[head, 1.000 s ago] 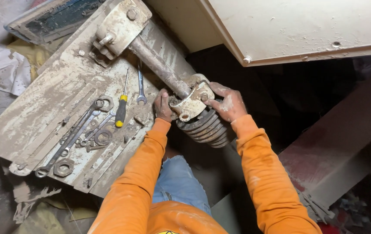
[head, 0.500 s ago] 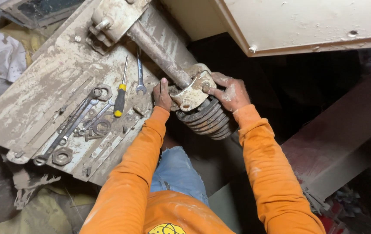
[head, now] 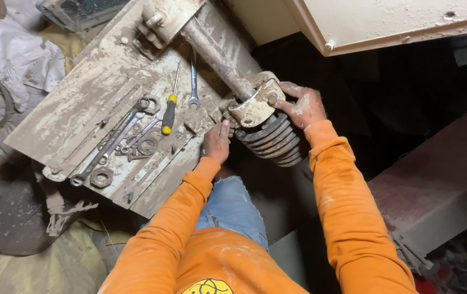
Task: The worker is performing a maintenance or repair task on a dirty industrial machine component, likely a pulley or belt-drive system, using hand tools and manual manipulation.
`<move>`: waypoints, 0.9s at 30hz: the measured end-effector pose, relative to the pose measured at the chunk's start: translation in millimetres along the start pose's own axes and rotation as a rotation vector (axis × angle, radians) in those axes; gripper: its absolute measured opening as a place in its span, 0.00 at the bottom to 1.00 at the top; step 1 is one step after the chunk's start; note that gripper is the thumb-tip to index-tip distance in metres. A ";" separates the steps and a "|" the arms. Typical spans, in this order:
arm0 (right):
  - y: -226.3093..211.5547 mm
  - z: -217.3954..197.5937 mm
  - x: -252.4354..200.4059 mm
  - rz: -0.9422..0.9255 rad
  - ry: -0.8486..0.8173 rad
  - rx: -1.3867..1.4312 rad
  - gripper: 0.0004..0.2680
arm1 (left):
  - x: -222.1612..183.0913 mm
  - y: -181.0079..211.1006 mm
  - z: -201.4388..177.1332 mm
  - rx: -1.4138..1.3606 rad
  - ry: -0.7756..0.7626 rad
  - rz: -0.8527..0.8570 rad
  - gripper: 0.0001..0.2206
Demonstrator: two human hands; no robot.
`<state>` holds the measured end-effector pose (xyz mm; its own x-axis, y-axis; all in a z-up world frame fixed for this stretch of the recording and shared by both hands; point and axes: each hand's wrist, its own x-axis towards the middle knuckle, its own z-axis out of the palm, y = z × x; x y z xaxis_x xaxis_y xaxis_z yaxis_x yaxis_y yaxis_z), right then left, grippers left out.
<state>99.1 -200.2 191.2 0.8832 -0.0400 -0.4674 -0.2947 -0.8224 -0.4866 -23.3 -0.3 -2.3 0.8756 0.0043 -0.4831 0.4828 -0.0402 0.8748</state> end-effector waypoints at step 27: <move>4.4 5.4 -7.2 -0.057 0.039 0.130 0.19 | 4.9 12.0 2.8 0.100 -0.133 -0.196 0.26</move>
<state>89.5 -200.4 188.5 0.9126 -0.0197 -0.4083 -0.2864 -0.7436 -0.6042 -13.3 -3.5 5.7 0.7526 -0.1090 -0.6494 0.6333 -0.1500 0.7592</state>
